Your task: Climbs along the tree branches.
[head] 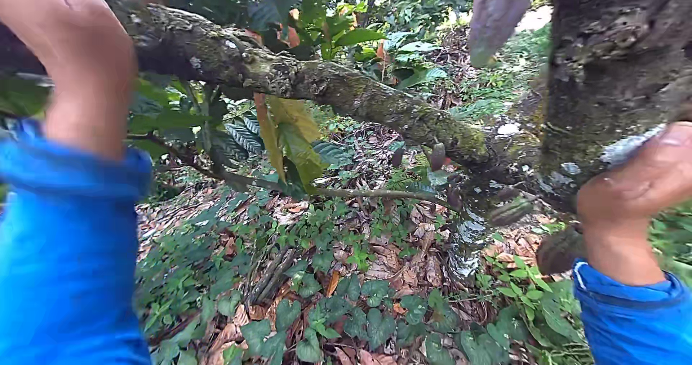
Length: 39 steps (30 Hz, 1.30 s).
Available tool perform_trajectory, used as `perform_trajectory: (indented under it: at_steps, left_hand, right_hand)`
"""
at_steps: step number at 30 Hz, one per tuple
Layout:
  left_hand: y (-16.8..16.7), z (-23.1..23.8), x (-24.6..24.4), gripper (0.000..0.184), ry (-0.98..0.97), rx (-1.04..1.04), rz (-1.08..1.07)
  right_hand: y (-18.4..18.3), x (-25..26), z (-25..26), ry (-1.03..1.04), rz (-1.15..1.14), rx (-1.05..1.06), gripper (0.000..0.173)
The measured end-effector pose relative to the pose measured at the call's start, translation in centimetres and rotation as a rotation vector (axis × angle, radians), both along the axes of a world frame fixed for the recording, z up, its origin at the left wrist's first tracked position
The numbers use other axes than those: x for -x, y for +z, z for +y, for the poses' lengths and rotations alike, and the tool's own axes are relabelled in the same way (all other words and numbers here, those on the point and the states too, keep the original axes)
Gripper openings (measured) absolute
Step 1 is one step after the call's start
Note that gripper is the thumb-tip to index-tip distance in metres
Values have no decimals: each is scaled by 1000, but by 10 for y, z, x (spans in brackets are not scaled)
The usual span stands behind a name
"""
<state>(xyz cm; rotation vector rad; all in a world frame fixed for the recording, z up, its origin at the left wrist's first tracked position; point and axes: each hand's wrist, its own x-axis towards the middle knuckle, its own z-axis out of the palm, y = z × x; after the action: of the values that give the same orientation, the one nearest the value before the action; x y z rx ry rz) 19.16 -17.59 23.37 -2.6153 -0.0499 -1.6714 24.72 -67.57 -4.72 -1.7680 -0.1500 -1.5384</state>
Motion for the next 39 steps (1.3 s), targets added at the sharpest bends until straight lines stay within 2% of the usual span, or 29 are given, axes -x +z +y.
perform_trajectory:
  at_steps: [2,3,4,6,7,8,9,12,14,16,18,20,22,24,32,34,36,39]
  left_hand:
    - [-75,-45,22,37,-308,-92,236]
    - [-116,-61,32,29,-417,-91,474]
    - [-152,-69,37,23,-499,-98,807]
    - [-205,-90,26,33,-565,-131,1474]
    - [-227,-104,19,36,-600,-138,1590]
    - [-245,-118,11,37,-673,-111,1553]
    - [-258,-132,1,35,-761,-74,1408]
    - [-280,-186,-42,24,-896,-33,815]
    - [-286,-226,-71,16,-888,-165,499]
    - [-288,-261,-102,12,-808,-350,333]
    - [-287,-289,-128,12,-703,-455,343]
    - [-283,-311,-147,15,-563,-476,452]
    - [-283,-324,-156,17,-463,-464,529]
    - [-284,-331,-161,16,-444,-485,542]
    - [-299,-313,-154,16,-482,-758,493]
    - [-312,-302,-143,14,-477,-787,569]
    - [-330,-294,-136,13,-473,-712,689]
    - [-350,-282,-103,23,-369,-498,1195]
  right_hand:
    - [10,5,5,-4,-67,19,63]
    - [11,5,6,-10,-86,30,60]
    - [12,5,5,-19,-96,39,59]
    - [11,6,5,-35,-87,46,58]
    - [10,10,5,-34,-52,61,58]
    - [9,14,6,-34,-14,79,57]
    - [10,10,6,-42,-44,64,58]
    - [11,0,3,-53,-125,59,57]
    - [10,-1,3,-53,-130,54,56]
    - [9,4,5,-63,-84,61,55]
    - [9,4,6,-76,-82,58,56]
    - [9,0,7,-73,-133,40,54]
    - [8,13,9,-24,-48,63,54]
    - [8,27,9,34,36,98,52]
    - [5,18,10,4,-55,78,51]
    - [5,15,10,-9,-69,63,54]
    - [6,13,10,-10,-65,64,54]
    - [6,15,9,10,-54,69,53]
